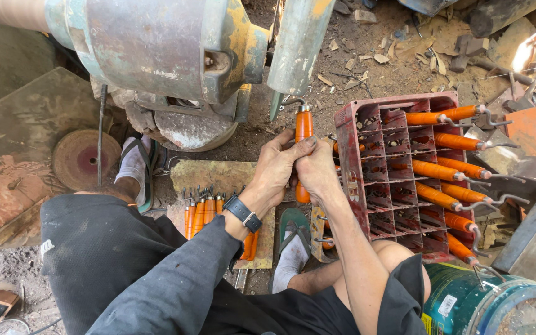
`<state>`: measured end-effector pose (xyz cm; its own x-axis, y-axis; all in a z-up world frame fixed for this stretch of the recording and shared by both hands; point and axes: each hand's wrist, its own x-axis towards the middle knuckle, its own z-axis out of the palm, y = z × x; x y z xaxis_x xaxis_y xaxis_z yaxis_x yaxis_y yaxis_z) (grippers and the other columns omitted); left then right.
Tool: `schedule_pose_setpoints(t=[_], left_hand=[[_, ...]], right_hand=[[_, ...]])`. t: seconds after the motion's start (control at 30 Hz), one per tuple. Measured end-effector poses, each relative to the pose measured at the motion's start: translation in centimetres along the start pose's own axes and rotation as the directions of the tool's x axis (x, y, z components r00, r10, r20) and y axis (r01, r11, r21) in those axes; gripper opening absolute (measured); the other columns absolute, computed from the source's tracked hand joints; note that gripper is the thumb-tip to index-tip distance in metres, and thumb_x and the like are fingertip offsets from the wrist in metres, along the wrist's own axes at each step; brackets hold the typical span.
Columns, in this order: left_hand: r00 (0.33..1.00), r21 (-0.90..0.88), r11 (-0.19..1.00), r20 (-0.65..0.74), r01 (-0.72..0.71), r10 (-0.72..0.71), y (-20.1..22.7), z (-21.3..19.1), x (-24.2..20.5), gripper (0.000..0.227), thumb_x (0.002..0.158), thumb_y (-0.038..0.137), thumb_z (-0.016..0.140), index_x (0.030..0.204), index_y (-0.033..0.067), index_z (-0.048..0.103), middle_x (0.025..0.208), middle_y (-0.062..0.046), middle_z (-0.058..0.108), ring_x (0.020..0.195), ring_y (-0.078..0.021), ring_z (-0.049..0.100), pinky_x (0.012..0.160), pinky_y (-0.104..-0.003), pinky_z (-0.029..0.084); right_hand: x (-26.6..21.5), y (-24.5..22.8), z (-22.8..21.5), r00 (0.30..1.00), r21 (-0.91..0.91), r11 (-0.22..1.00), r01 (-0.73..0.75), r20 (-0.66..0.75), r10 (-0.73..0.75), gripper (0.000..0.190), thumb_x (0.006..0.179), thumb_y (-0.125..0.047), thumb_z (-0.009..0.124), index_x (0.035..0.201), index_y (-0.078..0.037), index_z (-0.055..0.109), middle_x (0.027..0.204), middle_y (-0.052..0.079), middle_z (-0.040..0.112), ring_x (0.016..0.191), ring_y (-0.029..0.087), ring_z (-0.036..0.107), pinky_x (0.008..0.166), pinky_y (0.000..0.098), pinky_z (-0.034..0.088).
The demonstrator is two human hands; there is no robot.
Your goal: The person sits on the ground and uses a bench grinder to sharpen the metal tips of orange-handled rods. They repeatedly pick up a rod, grind the tip against the wheel, and place it into a red crate.
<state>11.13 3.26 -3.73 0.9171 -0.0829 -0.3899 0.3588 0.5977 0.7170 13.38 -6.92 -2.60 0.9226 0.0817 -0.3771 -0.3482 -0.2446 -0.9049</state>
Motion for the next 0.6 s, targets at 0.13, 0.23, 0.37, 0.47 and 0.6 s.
schedule_pose_setpoints(t=[0.13,0.23,0.37,0.47,0.6], left_hand=[[1.0,-0.002,1.0,-0.002,-0.005,0.005,0.3,0.0,-0.3,0.043,0.09,0.026,0.074,0.125,0.0012,0.065,0.078,-0.002,0.066,0.05,-0.0062,0.051,0.037,-0.023,0.035],[1.0,-0.012,1.0,-0.002,-0.007,0.007,0.3,0.2,-0.5,0.043,0.09,0.025,0.073,0.125,0.0028,0.064,0.079,-0.002,0.067,0.051,-0.0059,0.053,0.037,-0.023,0.036],[1.0,-0.003,1.0,-0.017,0.002,-0.002,-0.1,0.2,-0.7,0.042,0.091,0.023,0.072,0.126,0.0022,0.064,0.082,-0.004,0.068,0.053,-0.0074,0.054,0.039,-0.024,0.037],[0.999,-0.055,0.998,0.02,-0.033,0.034,-0.6,0.1,-0.7,0.04,0.093,0.02,0.072,0.127,-0.0006,0.063,0.094,-0.005,0.072,0.071,-0.0074,0.064,0.056,-0.022,0.05],[0.996,-0.086,0.994,0.046,-0.068,0.073,-1.0,0.0,-0.9,0.04,0.094,0.018,0.072,0.127,-0.002,0.063,0.099,-0.006,0.072,0.081,-0.0087,0.066,0.065,-0.022,0.055]], right_hand=[[0.0,0.2,0.1,1.0,0.005,1.0,0.008,-0.001,-0.008,0.007,0.091,0.001,0.053,0.088,0.003,0.06,0.062,0.009,0.06,0.041,0.015,0.054,0.034,0.031,0.042],[-0.1,0.2,-0.1,1.0,0.003,1.0,0.001,0.007,-0.001,0.007,0.09,0.002,0.053,0.088,0.004,0.06,0.062,0.01,0.06,0.041,0.016,0.055,0.034,0.0314,0.043],[-0.3,0.1,-0.3,1.0,0.008,1.0,0.0,0.026,0.0,0.007,0.087,0.005,0.053,0.092,0.004,0.058,0.063,0.01,0.06,0.041,0.016,0.056,0.034,0.0317,0.044],[-0.7,0.0,-0.5,0.999,-0.007,1.0,-0.013,0.036,0.013,0.008,0.087,0.006,0.053,0.093,0.005,0.057,0.063,0.01,0.06,0.041,0.016,0.056,0.034,0.0316,0.044],[-1.1,-0.3,-0.4,0.999,-0.021,0.999,-0.033,0.04,0.034,0.008,0.087,0.006,0.052,0.093,0.005,0.057,0.062,0.011,0.06,0.04,0.017,0.055,0.033,0.032,0.043]])
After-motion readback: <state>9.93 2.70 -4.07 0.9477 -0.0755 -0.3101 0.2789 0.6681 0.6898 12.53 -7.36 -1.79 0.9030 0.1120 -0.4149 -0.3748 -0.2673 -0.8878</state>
